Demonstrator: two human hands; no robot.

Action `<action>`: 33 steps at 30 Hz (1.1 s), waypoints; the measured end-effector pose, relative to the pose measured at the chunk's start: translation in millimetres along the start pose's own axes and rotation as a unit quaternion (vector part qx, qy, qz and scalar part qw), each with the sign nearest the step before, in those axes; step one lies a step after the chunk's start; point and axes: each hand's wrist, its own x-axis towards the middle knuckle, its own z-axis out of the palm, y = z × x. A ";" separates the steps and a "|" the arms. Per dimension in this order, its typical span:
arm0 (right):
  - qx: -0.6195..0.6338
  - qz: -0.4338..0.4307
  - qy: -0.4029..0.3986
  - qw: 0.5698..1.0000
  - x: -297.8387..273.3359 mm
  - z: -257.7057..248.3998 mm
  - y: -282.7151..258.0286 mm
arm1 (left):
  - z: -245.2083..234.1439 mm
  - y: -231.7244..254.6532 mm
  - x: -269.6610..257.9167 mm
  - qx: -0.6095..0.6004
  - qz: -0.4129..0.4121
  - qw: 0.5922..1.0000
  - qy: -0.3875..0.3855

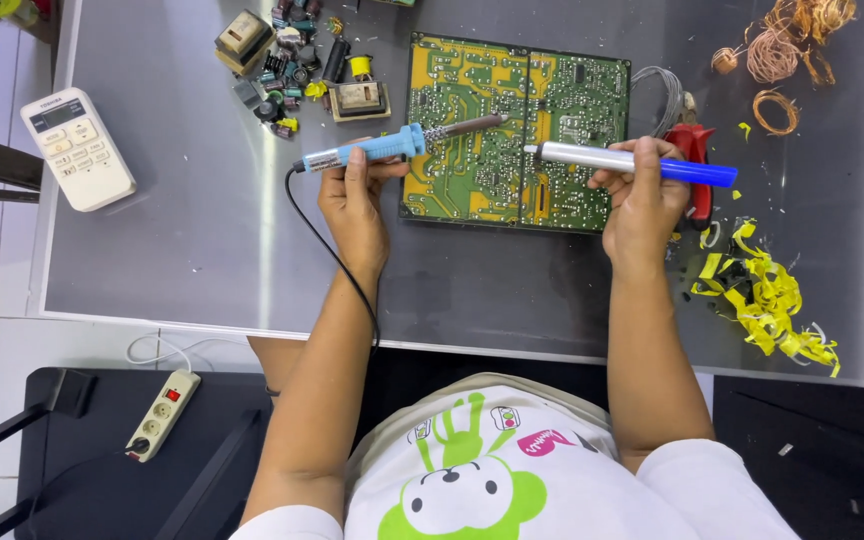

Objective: The person uses a soldering iron and a desoldering pump to remove solder from a green circuit board. The hands hold the tools and repeatedly apply them to the board's surface to melt and extract solder from various points.

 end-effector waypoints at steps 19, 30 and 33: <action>-0.002 -0.004 -0.004 1.000 13.8 3.1 -3.0 | 2.8 6.5 -0.3 0.007 -0.001 1.000 -0.012; 0.014 -0.010 -0.001 1.000 17.1 2.0 8.7 | 0.8 5.3 -0.4 0.004 0.002 1.000 -0.015; 0.034 -0.027 0.036 0.998 27.9 -6.9 11.9 | 1.5 6.1 -0.5 0.002 0.000 1.000 -0.014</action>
